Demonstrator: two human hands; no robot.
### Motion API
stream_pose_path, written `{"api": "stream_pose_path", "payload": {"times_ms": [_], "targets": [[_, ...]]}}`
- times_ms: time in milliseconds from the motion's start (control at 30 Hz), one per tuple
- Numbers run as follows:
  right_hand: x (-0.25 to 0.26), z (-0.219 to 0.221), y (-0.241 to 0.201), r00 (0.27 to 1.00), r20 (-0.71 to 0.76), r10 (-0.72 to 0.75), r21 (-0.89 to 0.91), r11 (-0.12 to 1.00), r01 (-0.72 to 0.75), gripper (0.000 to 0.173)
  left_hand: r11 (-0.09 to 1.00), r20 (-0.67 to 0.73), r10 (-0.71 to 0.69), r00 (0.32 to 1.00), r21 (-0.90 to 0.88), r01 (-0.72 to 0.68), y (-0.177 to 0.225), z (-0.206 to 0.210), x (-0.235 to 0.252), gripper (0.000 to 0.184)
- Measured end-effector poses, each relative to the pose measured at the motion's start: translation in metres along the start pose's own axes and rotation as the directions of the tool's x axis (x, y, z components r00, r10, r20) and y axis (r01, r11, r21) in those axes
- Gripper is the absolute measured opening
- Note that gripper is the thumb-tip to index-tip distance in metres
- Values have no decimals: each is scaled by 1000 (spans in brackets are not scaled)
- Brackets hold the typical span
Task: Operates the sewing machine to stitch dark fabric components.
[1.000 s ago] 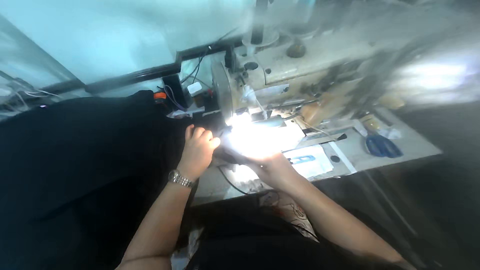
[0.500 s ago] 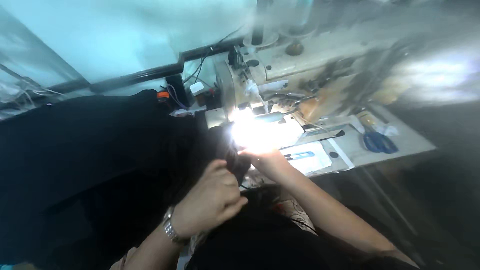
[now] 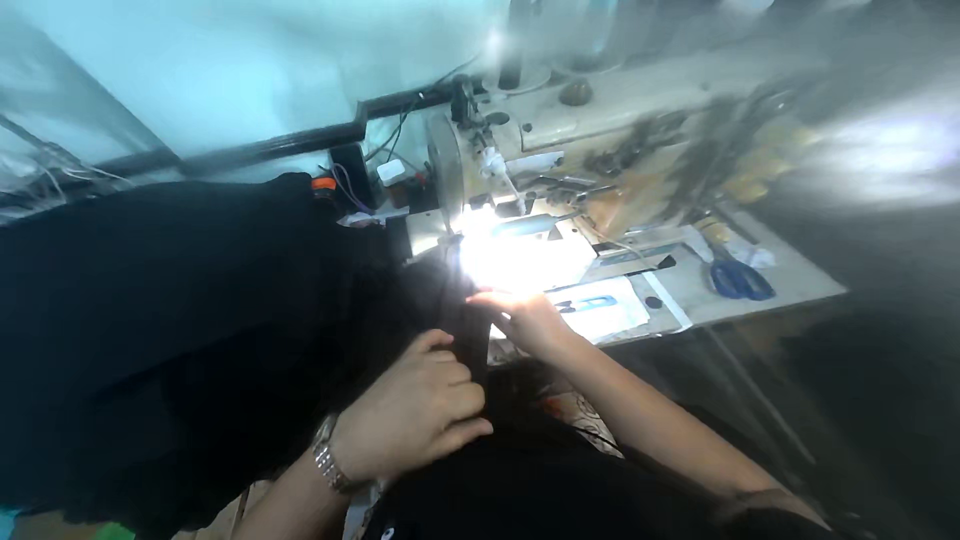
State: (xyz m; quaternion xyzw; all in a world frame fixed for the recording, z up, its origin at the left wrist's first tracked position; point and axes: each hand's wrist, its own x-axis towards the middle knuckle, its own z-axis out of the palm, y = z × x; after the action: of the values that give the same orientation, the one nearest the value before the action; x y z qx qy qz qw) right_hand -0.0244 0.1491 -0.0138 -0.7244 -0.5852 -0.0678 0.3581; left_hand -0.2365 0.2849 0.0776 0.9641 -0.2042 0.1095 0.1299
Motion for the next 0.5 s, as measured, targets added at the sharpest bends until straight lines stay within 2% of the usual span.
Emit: {"api": "stream_pose_path", "payload": {"times_ms": [67,200,233,300,333,400,433,500], "targets": [[3,2,0,999,-31,-10,-13,1000,9,21,995,-11,83,996,-55,-83,6,3,2,32],[-20,-14,-20,996,84,-24,1,1000,24,22,992,4,60,998,-113,-59,3,15,4,28],[-31,-19,-27,993,115,-36,25,999,33,21,990,-37,41,998,-135,-46,1,23,4,29],[-50,-25,-36,990,128,-56,80,996,46,16,986,-203,-23,979,-167,-12,-7,50,7,37],[-57,-25,-38,991,117,-64,102,993,52,14,989,-288,-67,955,-143,26,-15,70,8,43],[-64,-27,-40,992,111,-66,121,991,52,18,987,-361,-147,921,15,163,-43,112,9,51],[-65,-28,-40,993,103,-63,110,993,51,26,966,-411,-179,894,97,238,-60,130,9,51],[-64,-30,-38,994,93,-55,86,995,47,31,899,-533,-194,823,240,367,-88,143,7,39]]}}
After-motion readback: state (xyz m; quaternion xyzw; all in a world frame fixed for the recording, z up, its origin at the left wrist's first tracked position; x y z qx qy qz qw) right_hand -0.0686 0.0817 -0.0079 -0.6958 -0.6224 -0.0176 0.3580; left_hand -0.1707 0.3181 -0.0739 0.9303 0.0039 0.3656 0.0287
